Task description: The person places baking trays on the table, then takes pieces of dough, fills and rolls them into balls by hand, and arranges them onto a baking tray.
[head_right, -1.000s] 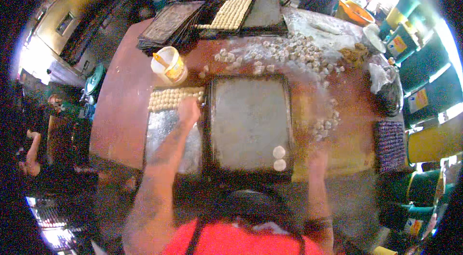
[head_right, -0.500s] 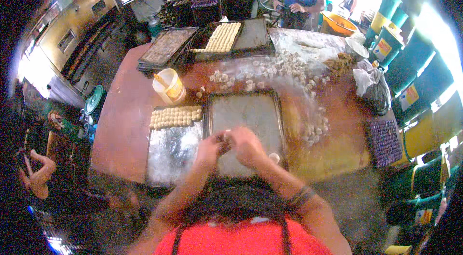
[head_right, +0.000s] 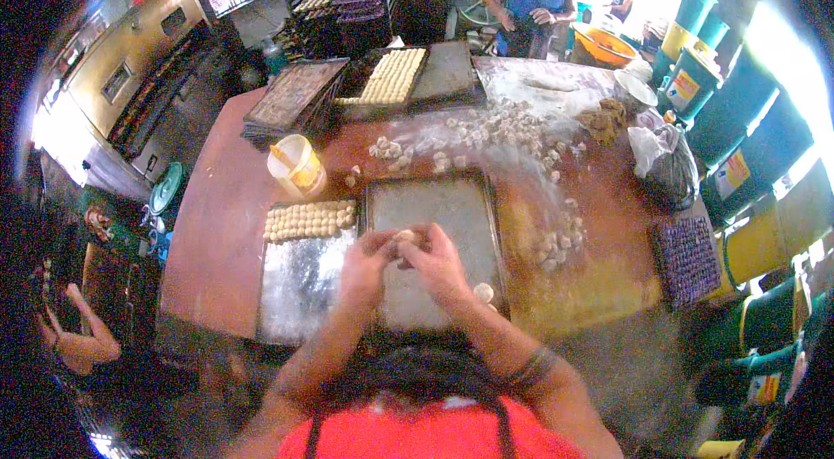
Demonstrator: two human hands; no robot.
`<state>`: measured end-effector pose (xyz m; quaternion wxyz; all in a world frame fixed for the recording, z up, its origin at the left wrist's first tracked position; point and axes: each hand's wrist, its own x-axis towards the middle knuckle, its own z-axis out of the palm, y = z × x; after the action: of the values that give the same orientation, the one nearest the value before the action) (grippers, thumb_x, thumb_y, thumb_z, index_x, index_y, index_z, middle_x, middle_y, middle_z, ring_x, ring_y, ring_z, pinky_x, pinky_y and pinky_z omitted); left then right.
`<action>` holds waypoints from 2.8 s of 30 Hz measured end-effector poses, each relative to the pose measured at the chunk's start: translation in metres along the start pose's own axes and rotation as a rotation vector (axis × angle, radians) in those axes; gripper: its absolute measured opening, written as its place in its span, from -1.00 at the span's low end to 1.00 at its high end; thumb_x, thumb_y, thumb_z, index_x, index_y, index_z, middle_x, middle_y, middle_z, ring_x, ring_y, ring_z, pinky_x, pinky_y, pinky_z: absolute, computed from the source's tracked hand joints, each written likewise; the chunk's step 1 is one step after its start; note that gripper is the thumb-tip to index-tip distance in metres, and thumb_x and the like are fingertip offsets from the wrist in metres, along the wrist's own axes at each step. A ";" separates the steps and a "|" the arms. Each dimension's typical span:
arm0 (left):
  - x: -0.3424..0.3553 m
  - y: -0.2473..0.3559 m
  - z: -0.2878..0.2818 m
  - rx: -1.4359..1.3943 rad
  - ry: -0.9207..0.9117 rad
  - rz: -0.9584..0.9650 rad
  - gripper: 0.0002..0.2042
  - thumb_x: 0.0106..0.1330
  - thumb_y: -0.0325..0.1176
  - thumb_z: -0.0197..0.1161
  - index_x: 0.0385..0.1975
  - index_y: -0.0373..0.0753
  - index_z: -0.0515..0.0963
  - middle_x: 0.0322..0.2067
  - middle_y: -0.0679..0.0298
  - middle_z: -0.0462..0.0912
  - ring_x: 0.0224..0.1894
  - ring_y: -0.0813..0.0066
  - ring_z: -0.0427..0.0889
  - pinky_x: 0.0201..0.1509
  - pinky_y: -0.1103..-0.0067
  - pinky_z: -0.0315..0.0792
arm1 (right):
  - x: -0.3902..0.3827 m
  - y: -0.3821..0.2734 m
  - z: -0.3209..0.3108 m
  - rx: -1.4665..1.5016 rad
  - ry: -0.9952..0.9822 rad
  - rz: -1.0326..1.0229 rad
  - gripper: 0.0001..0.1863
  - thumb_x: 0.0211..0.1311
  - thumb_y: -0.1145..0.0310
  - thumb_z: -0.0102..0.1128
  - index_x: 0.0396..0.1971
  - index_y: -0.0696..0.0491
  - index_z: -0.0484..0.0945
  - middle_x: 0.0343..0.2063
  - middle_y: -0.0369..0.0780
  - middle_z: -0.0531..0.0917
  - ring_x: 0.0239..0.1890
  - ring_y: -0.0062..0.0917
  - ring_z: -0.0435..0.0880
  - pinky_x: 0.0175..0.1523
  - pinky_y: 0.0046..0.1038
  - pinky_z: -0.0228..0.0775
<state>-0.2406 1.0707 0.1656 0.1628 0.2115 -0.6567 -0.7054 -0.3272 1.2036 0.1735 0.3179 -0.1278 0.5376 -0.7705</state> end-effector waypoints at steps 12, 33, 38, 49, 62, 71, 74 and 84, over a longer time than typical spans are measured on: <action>0.022 0.012 0.002 -0.397 -0.129 -0.316 -0.59 0.34 -0.42 0.43 0.13 -0.41 0.53 -0.11 0.22 0.70 -0.09 0.40 0.71 0.01 0.48 0.62 | -0.012 -0.030 -0.012 -1.041 0.040 -0.769 -0.60 0.14 0.34 0.51 0.00 -0.02 0.68 0.18 -0.17 0.67 0.26 -0.14 0.59 0.34 -0.12 0.45; 0.012 -0.076 0.092 0.516 -0.257 0.426 -0.33 0.36 -0.57 0.15 0.51 -0.22 0.21 0.34 -0.11 0.46 0.34 0.05 0.50 0.42 0.36 0.36 | -0.018 0.021 -0.143 -0.663 0.273 0.100 -0.68 0.33 0.43 0.39 0.02 0.23 0.63 -0.18 -0.20 0.77 -0.13 -0.58 0.74 0.02 -0.48 0.63; 0.028 -0.107 0.074 0.394 -0.228 0.225 -0.25 0.27 -0.58 0.14 0.54 -0.22 0.13 0.48 -0.12 0.24 0.52 0.03 0.25 0.56 0.32 0.17 | -0.011 0.059 -0.180 -1.585 0.149 -0.252 -0.63 0.21 0.39 0.22 0.02 0.17 0.63 -0.25 -0.10 0.73 -0.26 -0.04 0.69 -0.08 -0.16 0.56; 0.034 -0.122 0.005 0.326 -0.364 -0.166 -0.68 0.37 -0.47 0.23 0.11 -0.26 0.59 -0.15 0.20 0.76 -0.08 0.36 0.73 0.05 0.45 0.57 | -0.013 0.058 -0.230 -1.405 0.217 -0.373 -0.67 0.19 0.36 0.27 -0.02 0.05 0.69 -0.23 -0.03 0.73 -0.14 -0.09 0.70 0.04 -0.11 0.53; 0.162 -0.160 -0.168 1.376 0.399 0.345 -0.88 0.21 -0.45 0.26 -0.28 -0.24 0.63 -0.27 0.12 0.68 -0.17 -0.01 0.67 -0.07 0.18 0.55 | -0.052 0.030 -0.276 0.225 0.714 -0.039 -0.91 0.35 0.36 0.14 -0.30 0.00 0.61 -0.41 -0.30 0.62 -0.48 -0.59 0.56 -0.45 -0.47 0.37; 0.059 -0.087 -0.043 -0.364 0.112 -0.305 -0.66 0.26 -0.67 0.33 0.04 -0.39 0.54 -0.12 0.15 0.73 -0.12 0.36 0.74 0.00 0.40 0.71 | -0.013 0.034 -0.074 -0.801 0.100 -0.362 -0.78 0.28 0.46 0.28 -0.10 0.17 0.59 -0.31 -0.28 0.68 -0.22 -0.61 0.64 -0.07 -0.45 0.54; 0.027 -0.063 -0.025 -0.439 -0.083 -0.283 -0.67 0.35 -0.59 0.31 0.10 -0.38 0.54 0.00 0.12 0.69 -0.03 0.39 0.72 0.07 0.45 0.67 | 0.002 0.011 -0.019 -0.726 -0.082 -0.402 -0.71 0.22 0.54 0.34 -0.05 0.16 0.61 -0.26 -0.20 0.70 -0.14 -0.52 0.69 0.02 -0.39 0.56; 0.001 -0.026 -0.017 -0.381 -0.125 -0.147 -0.63 0.43 -0.53 0.29 0.21 -0.34 0.47 0.00 0.12 0.68 0.02 0.38 0.68 0.18 0.47 0.57 | -0.002 0.013 -0.008 -0.877 0.011 -0.312 -0.64 0.29 0.54 0.34 0.09 0.13 0.59 -0.19 -0.22 0.70 -0.16 -0.48 0.67 -0.02 -0.43 0.56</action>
<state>-0.2311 1.0576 0.1387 0.1071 0.1801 -0.5030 -0.8385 -0.3256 1.2080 0.1585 0.1116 -0.3254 0.7886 -0.5097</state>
